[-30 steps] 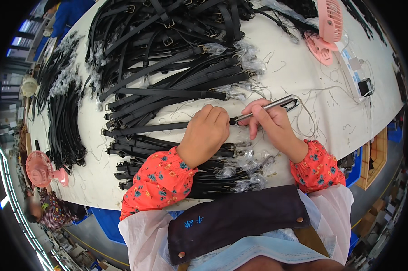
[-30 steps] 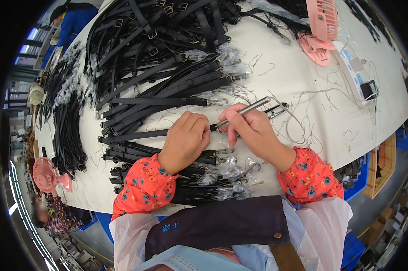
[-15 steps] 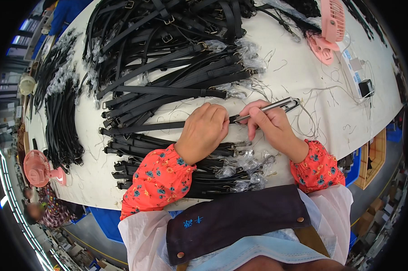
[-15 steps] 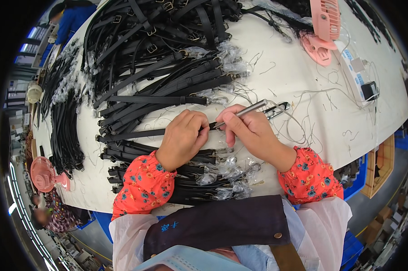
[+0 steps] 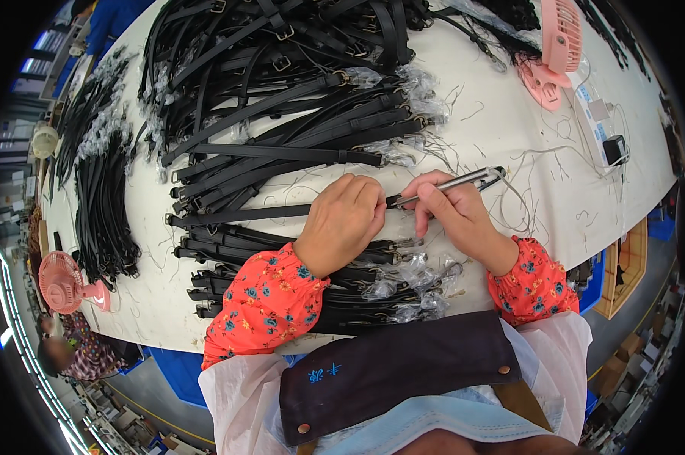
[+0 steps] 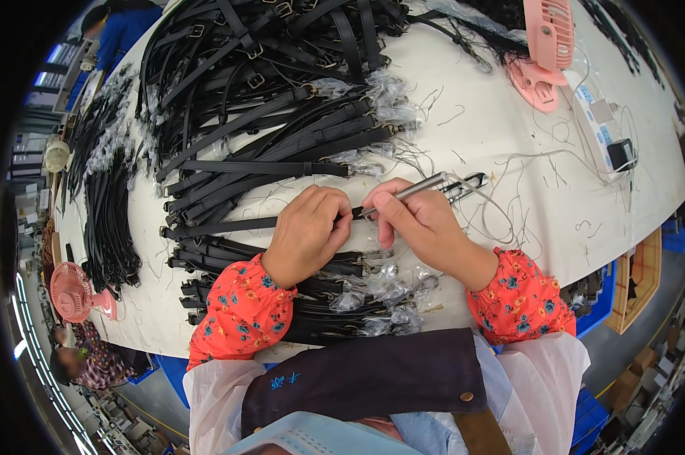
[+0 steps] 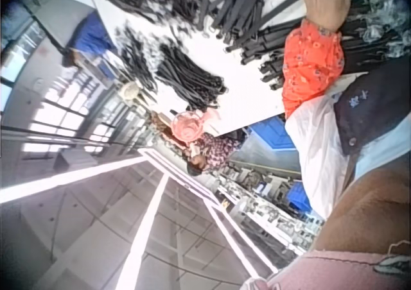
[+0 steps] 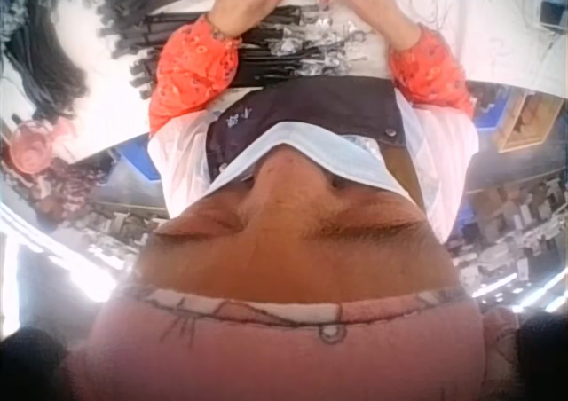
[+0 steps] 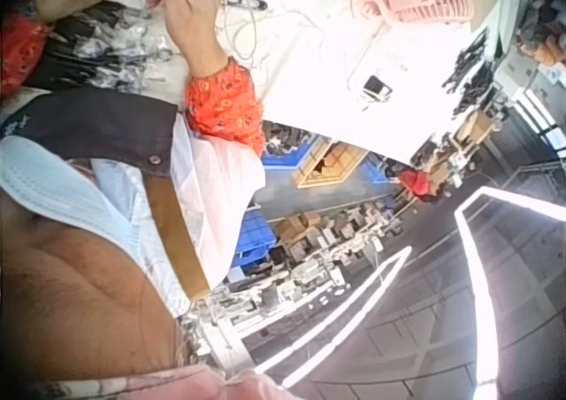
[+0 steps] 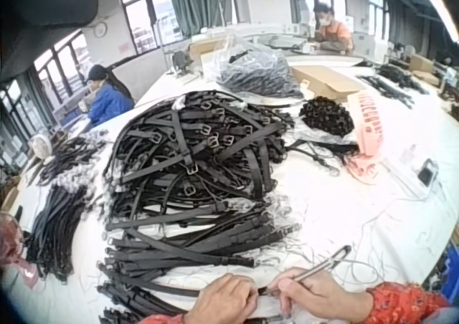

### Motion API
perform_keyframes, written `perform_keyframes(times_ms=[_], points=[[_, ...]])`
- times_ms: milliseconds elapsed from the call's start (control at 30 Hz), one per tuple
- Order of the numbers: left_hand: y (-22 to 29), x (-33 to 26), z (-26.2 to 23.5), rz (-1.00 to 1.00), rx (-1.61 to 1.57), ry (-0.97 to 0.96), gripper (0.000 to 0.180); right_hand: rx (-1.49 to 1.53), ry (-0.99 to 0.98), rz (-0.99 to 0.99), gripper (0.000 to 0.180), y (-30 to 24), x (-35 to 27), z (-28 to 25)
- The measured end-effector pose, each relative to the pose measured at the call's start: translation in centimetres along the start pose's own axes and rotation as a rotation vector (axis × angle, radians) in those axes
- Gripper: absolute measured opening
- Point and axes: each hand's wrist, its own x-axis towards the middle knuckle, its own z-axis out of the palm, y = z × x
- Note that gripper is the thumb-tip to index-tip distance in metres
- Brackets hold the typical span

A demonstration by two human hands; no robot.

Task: The person sits at a workbench in a factory setting, sewing black leather belts by hand. Using a needle and thread, they stitch the ends of the belts to secure the metal buckles. The person handles the belts one at a time, pulling the needle through the material repeatedly to complete the stitching.

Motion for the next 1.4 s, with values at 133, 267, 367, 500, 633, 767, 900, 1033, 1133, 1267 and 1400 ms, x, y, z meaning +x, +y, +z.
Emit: perform_keyframes(times_ms=[133,267,367,500,633,767,900,1033,1133,1267,1400], points=[[-0.3,-0.1,0.1,-0.027,-0.067,0.012,0.020,-0.027,0.007,-0.065,0.036,0.6,0.2,0.0],[-1.1,-0.5,-0.8,-0.189,-0.222,-0.010,0.013,0.044,-0.044,0.009,0.033,-0.3,-0.1,-0.2],[-1.7,-0.9,-1.5,-0.271,-0.405,-0.006,0.007,0.100,-0.077,0.011,0.031,-0.1,-0.4,0.0],[-2.4,-1.4,-1.8,-0.330,-0.501,-0.035,0.003,0.000,-0.153,-0.017,0.031,-0.5,-0.4,0.0],[-2.7,-1.5,-1.7,-0.371,-0.566,-0.068,0.003,-0.101,-0.190,-0.060,0.029,-1.3,-0.2,0.3],[-2.7,-1.4,-1.7,-0.387,-0.584,-0.082,0.005,-0.199,-0.189,-0.156,0.026,-1.1,-0.1,0.4],[-2.8,-1.5,-1.5,-0.372,-0.594,-0.044,0.005,-0.262,-0.173,-0.216,0.026,-1.0,0.0,0.6],[-2.5,-1.4,-1.4,-0.384,-0.616,0.003,0.005,-0.305,-0.192,-0.291,0.025,-0.8,0.3,0.5],[-2.5,-1.5,-1.3,-0.395,-0.618,0.004,0.005,-0.264,-0.204,-0.304,0.024,-0.8,0.4,0.7],[-2.7,-1.5,-1.7,-0.402,-0.596,-0.076,0.004,-0.287,-0.192,-0.293,0.024,-0.8,0.4,0.7],[-2.7,-1.5,-1.7,-0.425,-0.609,-0.092,0.004,-0.297,-0.151,-0.286,0.024,-0.4,0.2,0.7]])
